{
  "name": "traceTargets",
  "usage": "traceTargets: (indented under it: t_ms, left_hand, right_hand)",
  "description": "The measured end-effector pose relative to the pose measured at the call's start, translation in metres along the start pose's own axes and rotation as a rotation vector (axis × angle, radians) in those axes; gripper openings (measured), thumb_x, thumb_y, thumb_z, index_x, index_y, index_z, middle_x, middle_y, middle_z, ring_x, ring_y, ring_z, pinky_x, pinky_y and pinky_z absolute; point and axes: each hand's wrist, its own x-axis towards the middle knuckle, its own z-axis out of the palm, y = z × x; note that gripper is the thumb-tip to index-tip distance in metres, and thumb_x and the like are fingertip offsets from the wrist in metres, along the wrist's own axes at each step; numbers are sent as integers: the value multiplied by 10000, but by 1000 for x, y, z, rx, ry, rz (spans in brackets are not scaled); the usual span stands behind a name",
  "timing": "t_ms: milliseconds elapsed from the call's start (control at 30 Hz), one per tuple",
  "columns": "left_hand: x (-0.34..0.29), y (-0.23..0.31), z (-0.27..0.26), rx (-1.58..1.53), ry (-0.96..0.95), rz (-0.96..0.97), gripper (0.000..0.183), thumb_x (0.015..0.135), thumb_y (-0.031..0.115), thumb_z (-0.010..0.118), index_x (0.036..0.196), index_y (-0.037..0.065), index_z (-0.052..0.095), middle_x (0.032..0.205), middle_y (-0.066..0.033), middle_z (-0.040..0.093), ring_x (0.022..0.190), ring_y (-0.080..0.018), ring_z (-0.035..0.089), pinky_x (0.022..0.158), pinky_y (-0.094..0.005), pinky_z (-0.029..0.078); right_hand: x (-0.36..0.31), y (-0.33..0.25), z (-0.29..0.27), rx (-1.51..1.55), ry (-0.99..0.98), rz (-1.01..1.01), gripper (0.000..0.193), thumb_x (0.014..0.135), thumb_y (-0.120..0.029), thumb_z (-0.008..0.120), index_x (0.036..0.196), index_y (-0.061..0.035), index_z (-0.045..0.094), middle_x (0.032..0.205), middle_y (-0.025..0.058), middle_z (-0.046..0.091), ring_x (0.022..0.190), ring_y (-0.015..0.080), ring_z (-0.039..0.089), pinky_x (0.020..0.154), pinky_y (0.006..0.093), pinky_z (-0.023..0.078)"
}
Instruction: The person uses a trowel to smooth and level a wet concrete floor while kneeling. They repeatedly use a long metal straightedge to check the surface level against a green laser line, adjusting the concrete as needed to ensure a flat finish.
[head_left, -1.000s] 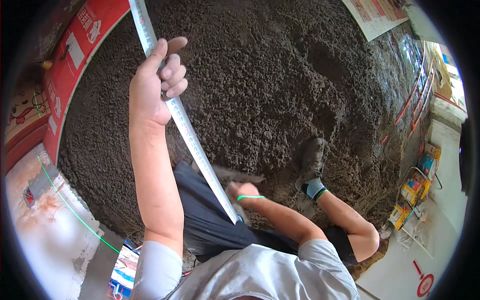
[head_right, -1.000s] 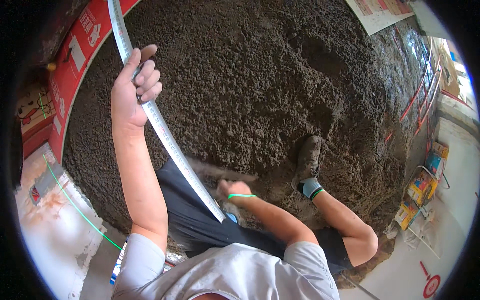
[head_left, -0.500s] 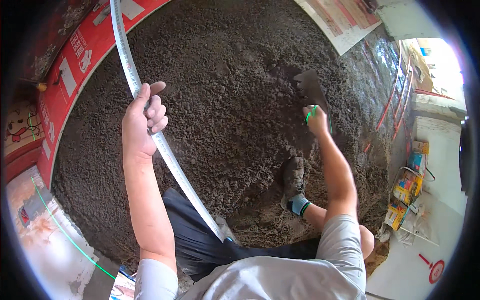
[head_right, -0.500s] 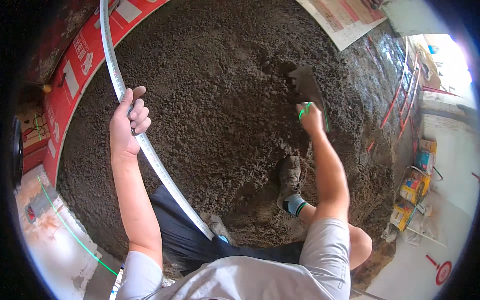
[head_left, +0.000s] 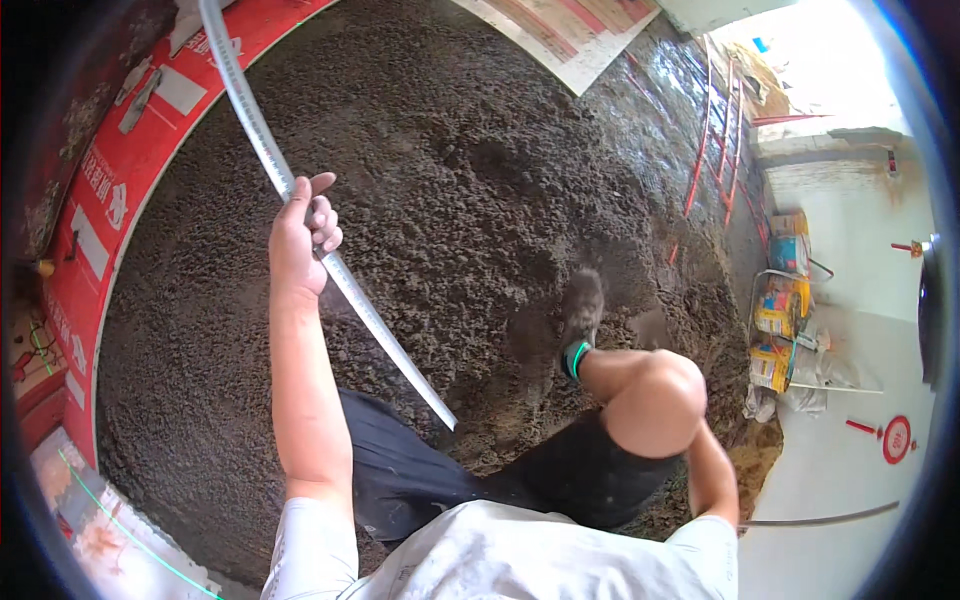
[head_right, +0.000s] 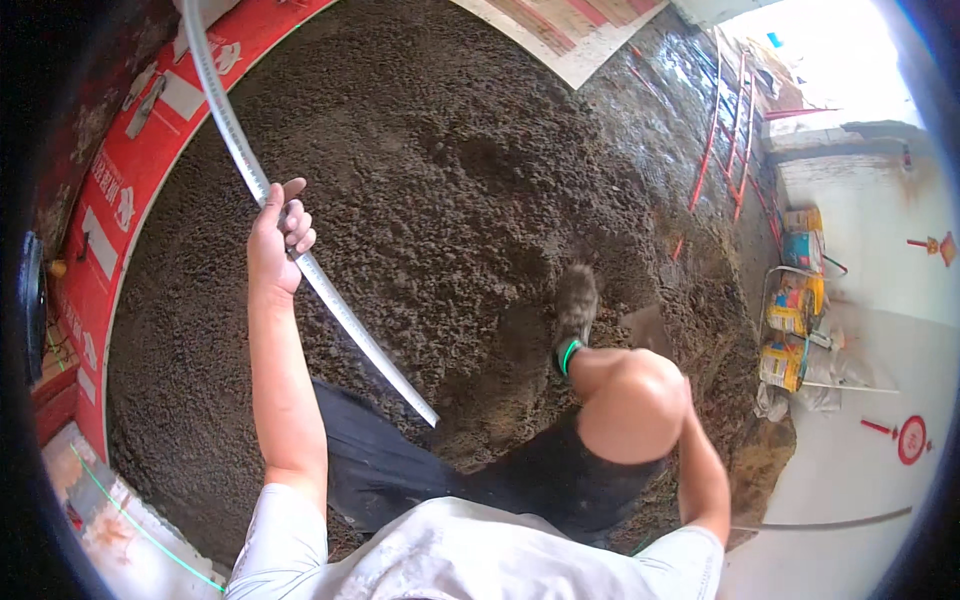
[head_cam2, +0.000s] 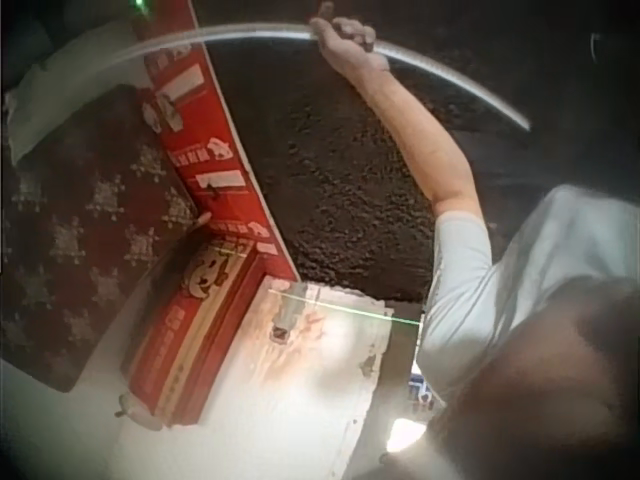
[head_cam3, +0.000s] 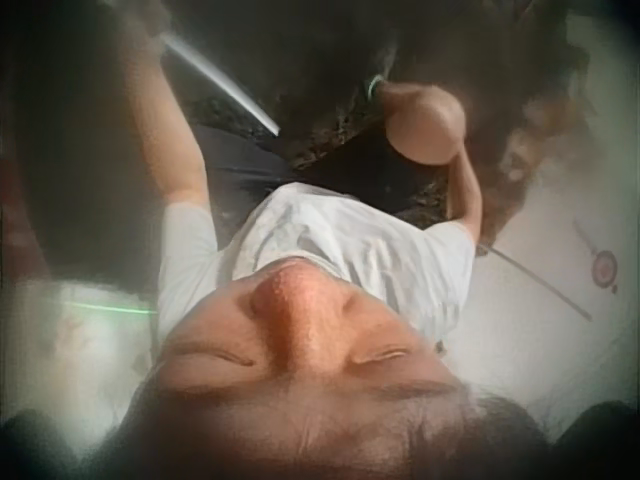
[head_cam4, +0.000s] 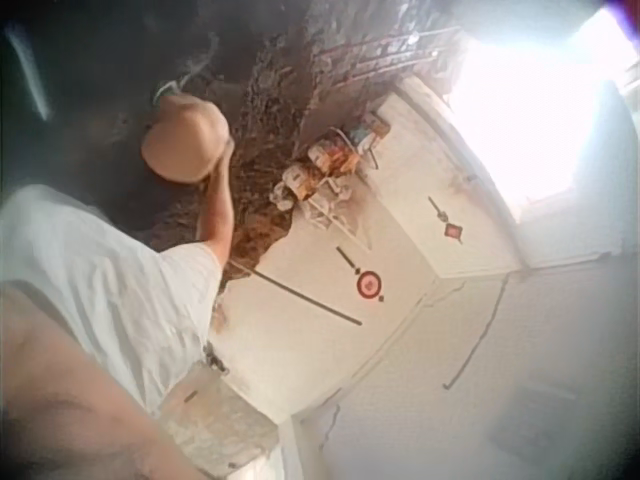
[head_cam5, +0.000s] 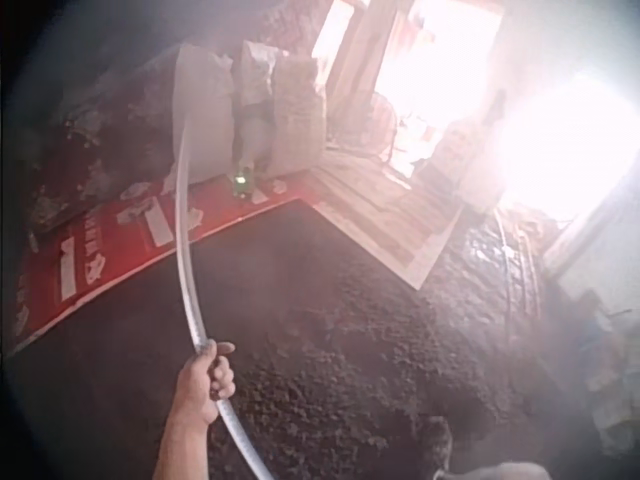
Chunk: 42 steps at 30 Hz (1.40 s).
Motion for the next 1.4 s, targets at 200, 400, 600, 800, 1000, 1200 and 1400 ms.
traceTargets:
  t_ms: [200,400,600,800,1000,1200,1400]
  left_hand:
    - [13,-20,17,18,110,104,388,983,349,506,1079,-24,559,626,50,396,532,-32,328,458,-185,267]
    - [13,-42,38,38,293,204,368,996,365,467,1064,18,569,632,52,402,552,-46,343,486,-194,277]
    - [-51,-42,91,-19,423,316,322,1009,356,432,1095,69,550,680,16,371,614,-98,354,583,-254,315]
    - [-109,-60,150,-88,517,475,288,1013,347,425,1071,82,522,697,13,358,634,-106,343,605,-263,314]
    - [-141,-85,191,-108,596,614,272,994,367,466,991,95,473,690,14,363,646,-106,332,625,-270,306]
    - [-197,-128,203,-184,782,716,242,998,346,461,977,105,445,712,15,349,663,-107,337,632,-271,305]
    - [-205,-157,228,-302,740,836,177,1005,292,463,994,115,453,725,13,338,677,-113,330,648,-274,297]
  right_hand:
    - [7,16,-3,-386,242,83,127,778,-104,675,757,-8,594,669,-34,556,613,58,470,544,255,399]
    - [227,30,-49,-513,128,-104,97,757,-63,628,779,4,561,666,-11,519,624,75,448,544,274,378]
    - [369,-18,107,-740,-178,-298,363,748,-128,690,1041,71,611,835,121,665,770,164,601,699,323,492]
    - [429,-82,129,-760,-454,-387,245,810,-161,648,939,33,574,838,210,638,818,341,598,693,412,468]
    - [359,-296,243,-1310,-814,-630,420,883,-398,571,878,20,529,852,294,600,853,471,569,707,512,443]
    - [434,-249,25,-1351,-951,-811,431,781,-262,673,1127,-18,592,1024,197,654,965,354,628,830,403,490]
    - [426,-201,147,-1654,-962,-540,502,784,-372,657,1195,-93,585,987,219,656,936,397,620,791,470,501]
